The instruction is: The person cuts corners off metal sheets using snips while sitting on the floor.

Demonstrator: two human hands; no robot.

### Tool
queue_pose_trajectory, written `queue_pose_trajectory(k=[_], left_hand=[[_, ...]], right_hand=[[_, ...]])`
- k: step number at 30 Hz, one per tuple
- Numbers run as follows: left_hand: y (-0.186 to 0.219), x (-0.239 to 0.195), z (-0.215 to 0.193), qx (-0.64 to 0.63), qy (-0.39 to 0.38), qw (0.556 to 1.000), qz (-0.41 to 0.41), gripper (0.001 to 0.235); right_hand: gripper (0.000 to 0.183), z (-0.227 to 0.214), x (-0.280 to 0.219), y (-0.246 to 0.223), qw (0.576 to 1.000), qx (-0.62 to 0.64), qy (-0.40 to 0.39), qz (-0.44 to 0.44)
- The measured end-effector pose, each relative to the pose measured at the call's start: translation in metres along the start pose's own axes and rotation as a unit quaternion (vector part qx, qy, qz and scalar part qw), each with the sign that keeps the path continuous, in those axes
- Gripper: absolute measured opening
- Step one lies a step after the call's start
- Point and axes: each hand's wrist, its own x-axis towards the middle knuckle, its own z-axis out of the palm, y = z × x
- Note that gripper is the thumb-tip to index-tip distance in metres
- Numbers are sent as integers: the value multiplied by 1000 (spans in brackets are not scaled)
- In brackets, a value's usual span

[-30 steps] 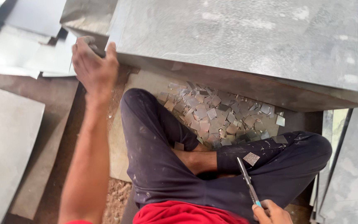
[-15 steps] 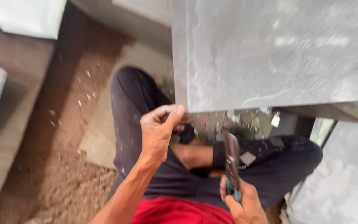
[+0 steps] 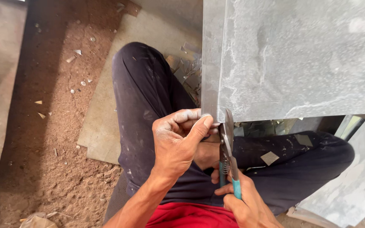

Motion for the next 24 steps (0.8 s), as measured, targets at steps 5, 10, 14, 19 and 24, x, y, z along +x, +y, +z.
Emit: queue_pose_trajectory(k=[5, 10, 14, 19, 24], left_hand=[[5, 1, 1, -34, -9, 999, -23, 15], [13, 1, 3, -42, -13, 999, -29, 15], [20, 18, 6, 132, -1, 990, 57, 20], [10, 72, 29, 220, 24, 961, 163, 51], [-45, 28, 41, 127, 93, 966, 207, 45]], right_hand=[[60, -3, -1, -1, 997, -46, 19, 60], [30, -5, -4, 5, 994, -66, 86, -22], [7, -6, 0, 3, 989, -85, 92, -72], [7, -6, 7, 14, 990, -100, 102, -6], [39, -45, -6, 64, 999, 14, 20, -42]])
